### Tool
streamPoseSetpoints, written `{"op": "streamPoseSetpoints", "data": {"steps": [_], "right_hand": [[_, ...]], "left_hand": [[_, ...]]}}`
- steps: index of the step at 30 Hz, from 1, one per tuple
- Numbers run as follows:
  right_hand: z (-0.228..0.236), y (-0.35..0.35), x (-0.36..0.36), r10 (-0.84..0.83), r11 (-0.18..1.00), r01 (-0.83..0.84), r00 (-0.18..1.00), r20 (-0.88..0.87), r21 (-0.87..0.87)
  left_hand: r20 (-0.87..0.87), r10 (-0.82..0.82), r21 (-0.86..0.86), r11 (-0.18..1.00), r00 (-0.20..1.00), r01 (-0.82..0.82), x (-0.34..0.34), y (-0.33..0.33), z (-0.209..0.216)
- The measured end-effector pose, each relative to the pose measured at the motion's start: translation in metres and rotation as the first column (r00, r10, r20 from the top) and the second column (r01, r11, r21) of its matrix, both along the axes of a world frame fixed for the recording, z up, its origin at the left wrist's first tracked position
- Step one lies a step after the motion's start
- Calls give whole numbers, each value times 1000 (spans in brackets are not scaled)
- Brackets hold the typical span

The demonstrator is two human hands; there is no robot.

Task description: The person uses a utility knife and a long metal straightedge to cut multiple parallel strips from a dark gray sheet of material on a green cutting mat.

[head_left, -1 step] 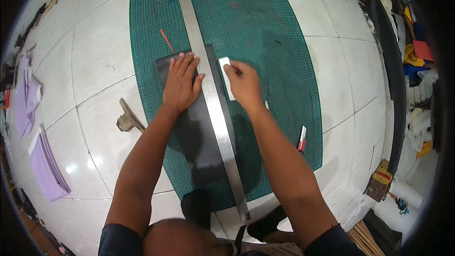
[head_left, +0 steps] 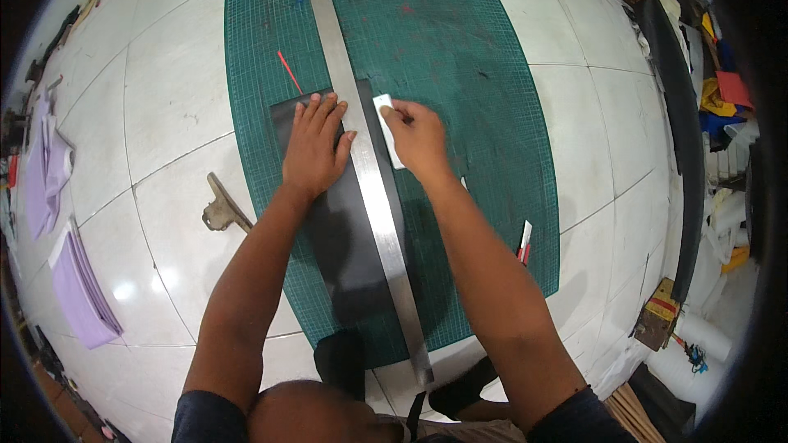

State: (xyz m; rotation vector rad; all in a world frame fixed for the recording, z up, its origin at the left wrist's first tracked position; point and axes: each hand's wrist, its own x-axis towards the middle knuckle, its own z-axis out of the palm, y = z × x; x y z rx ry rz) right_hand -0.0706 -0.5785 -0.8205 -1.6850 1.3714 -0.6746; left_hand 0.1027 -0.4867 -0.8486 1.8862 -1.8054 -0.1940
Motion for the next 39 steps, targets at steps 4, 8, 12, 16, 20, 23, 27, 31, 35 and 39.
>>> {"op": "streamPoseSetpoints", "data": {"steps": [4,8,12,16,20,23,27,31,35,39], "right_hand": [[-8,-14,29,-26,999,31,994,-107,40],[-15,-19,27,16,993,-18,1000,19,117],[-19,-26,25,28,978,-31,999,16,205],[-20,-35,23,61,967,-60,998,1,247],[-21,-37,22,72,962,-72,997,8,263],[-20,-37,23,74,957,-75,997,16,281],[-14,-36,23,89,972,-89,996,10,216],[-7,-16,14,54,994,-44,994,-92,101],[3,61,-41,177,970,-150,975,-136,190],[24,164,-110,87,965,-25,970,-226,262]], "left_hand": [[-29,0,-10,1000,1000,-1,-1,3,2],[-26,-3,-2,1000,1000,2,1,-1,3],[-34,11,16,1000,999,-11,0,-1,1],[-40,15,35,999,999,-14,-2,-2,4],[-37,4,25,1000,999,-3,-2,-2,1],[-26,7,14,1000,1000,-7,-1,0,0],[-25,-4,-17,1000,1000,3,-2,0,1],[7,-7,-44,999,1000,7,-4,-2,-4],[-5,-47,-40,998,999,47,7,3,-10],[22,-146,19,989,989,145,14,4,-6]]}}
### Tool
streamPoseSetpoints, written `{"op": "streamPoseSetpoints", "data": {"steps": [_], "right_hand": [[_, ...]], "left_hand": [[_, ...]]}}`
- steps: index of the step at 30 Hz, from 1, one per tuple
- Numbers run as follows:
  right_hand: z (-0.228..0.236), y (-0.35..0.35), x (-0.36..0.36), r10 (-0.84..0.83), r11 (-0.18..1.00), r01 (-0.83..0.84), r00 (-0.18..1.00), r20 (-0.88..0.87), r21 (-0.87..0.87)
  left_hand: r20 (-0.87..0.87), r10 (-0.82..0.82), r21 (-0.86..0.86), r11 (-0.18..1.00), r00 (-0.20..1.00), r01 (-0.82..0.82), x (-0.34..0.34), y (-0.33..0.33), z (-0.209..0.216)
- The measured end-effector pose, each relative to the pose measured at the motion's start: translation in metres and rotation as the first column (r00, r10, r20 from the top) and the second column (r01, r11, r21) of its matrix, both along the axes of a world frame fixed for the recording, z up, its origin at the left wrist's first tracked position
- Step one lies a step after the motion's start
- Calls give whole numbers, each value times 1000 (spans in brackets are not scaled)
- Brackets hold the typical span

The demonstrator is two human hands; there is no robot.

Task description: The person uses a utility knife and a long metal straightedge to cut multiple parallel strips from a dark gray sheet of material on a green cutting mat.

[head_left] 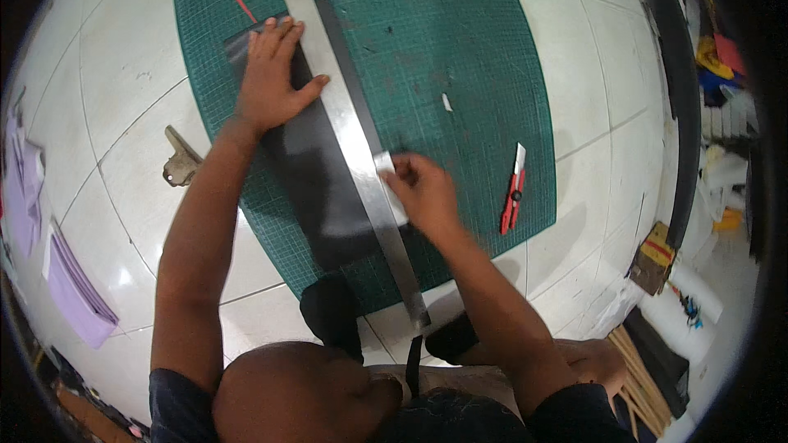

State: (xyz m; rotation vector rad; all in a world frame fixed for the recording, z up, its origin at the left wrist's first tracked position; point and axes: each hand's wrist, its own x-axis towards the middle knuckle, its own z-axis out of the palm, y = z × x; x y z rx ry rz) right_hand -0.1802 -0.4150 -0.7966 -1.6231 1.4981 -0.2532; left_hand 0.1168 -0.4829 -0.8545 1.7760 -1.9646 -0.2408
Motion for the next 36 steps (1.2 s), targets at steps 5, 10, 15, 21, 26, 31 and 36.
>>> {"op": "streamPoseSetpoints", "data": {"steps": [5,10,15,21,26,31,36], "right_hand": [[4,71,-47,-80,995,78,996,35,56],[-5,90,-64,-120,992,117,991,61,53],[-3,87,-62,-130,977,122,991,34,174],[-13,92,-65,-158,980,145,983,93,135],[-14,94,-63,-165,978,152,983,85,140],[-10,91,-62,-176,973,163,982,65,163],[-9,90,-60,-160,974,156,987,8,163]], "left_hand": [[166,-181,357,928,969,112,19,-5,26],[198,-214,338,931,957,138,9,-10,35],[245,-204,362,926,948,105,12,-7,33],[221,-204,335,934,954,123,15,-7,28],[233,-193,336,936,953,107,14,-6,26],[268,-199,346,933,943,99,11,-7,31],[287,-204,342,935,936,99,13,-8,29]]}}
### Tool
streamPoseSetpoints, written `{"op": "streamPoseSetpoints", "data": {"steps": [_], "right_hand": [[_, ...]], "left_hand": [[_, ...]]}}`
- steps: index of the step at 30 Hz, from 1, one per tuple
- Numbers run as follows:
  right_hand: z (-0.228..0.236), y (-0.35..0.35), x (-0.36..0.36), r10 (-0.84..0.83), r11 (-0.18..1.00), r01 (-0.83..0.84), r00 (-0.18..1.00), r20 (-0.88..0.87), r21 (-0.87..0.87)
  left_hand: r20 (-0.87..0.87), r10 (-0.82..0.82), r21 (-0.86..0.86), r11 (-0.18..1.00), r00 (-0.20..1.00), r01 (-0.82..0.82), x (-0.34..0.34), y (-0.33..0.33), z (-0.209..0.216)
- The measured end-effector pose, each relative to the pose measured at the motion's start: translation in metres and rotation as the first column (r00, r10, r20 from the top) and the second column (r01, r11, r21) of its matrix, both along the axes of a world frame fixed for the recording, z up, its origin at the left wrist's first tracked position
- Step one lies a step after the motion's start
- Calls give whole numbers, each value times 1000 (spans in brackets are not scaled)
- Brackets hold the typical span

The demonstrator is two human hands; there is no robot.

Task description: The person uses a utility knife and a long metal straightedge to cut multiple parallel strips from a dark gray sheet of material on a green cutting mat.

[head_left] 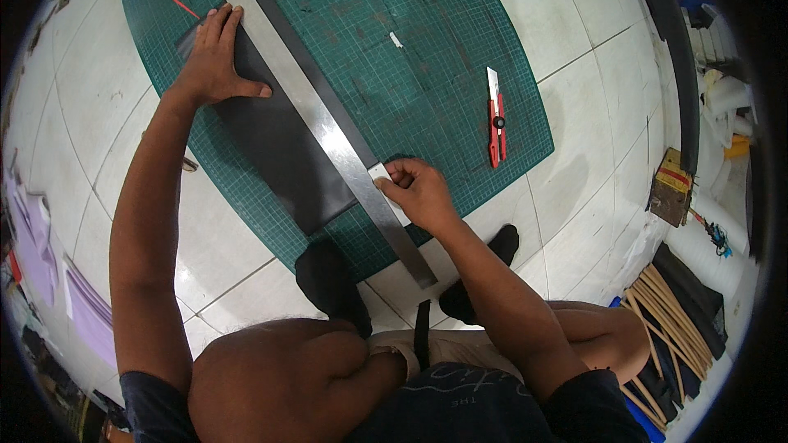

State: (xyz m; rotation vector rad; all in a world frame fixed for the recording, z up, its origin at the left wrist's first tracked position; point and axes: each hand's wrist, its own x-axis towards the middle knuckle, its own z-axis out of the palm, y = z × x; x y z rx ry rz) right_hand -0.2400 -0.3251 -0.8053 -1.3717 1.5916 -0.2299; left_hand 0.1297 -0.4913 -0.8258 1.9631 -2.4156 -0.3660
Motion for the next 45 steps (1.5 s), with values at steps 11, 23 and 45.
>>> {"op": "streamPoseSetpoints", "data": {"steps": [11,23,45], "right_hand": [[-3,1,-2,11,1000,-11,1000,6,-19],[13,-52,-100,-396,811,49,780,-486,-583],[11,-30,-9,-181,967,170,982,-43,-187]], "left_hand": [[5,-40,15,999,999,40,-4,-2,6],[245,114,169,973,963,-158,-44,-11,44],[245,113,291,939,963,-184,-70,7,44]]}}
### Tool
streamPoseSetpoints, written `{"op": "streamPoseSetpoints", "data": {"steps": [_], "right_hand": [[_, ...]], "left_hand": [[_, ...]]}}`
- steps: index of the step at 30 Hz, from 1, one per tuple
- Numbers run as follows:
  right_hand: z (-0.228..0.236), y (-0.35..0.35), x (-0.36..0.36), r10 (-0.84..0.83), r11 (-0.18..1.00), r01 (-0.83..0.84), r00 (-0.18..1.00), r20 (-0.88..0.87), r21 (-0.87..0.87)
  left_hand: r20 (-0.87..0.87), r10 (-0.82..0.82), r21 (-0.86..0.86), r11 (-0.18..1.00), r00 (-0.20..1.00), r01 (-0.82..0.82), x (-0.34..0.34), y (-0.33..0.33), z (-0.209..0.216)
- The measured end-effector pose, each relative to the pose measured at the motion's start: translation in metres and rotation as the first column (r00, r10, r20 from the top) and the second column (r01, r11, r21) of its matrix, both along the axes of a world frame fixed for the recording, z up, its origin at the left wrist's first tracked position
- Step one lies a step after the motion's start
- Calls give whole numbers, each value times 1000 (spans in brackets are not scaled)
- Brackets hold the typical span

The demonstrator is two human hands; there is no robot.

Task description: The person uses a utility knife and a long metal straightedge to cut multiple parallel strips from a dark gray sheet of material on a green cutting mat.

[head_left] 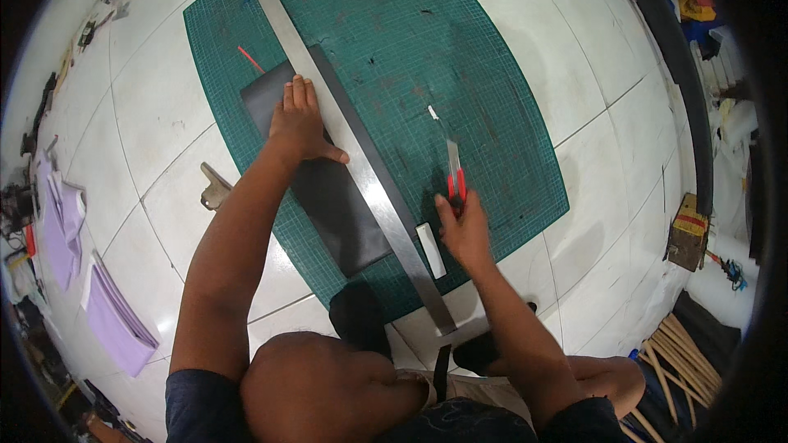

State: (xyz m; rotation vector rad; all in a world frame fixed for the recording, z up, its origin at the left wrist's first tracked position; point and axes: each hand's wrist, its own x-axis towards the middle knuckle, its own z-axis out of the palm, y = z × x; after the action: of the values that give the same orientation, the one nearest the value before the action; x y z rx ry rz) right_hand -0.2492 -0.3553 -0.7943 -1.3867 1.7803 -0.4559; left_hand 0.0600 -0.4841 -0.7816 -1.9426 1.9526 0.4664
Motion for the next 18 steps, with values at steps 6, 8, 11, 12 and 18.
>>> {"op": "streamPoseSetpoints", "data": {"steps": [6,8,11,12,18], "right_hand": [[-1,27,-42,-17,994,-27,918,-396,-104],[-5,25,-55,-9,970,-107,882,-471,-219],[-6,27,-55,-23,902,-243,797,-603,-356],[4,26,-44,-10,880,-287,785,-619,-378],[6,58,8,141,990,-141,990,-17,-15]], "left_hand": [[-178,-16,-158,987,984,-13,14,9,-12],[-180,-29,-153,988,983,1,13,5,-15],[-190,-30,-153,988,981,1,18,7,-17],[-184,-21,-149,989,983,-7,20,8,-15],[-178,1,-134,991,984,-25,16,9,-10]]}}
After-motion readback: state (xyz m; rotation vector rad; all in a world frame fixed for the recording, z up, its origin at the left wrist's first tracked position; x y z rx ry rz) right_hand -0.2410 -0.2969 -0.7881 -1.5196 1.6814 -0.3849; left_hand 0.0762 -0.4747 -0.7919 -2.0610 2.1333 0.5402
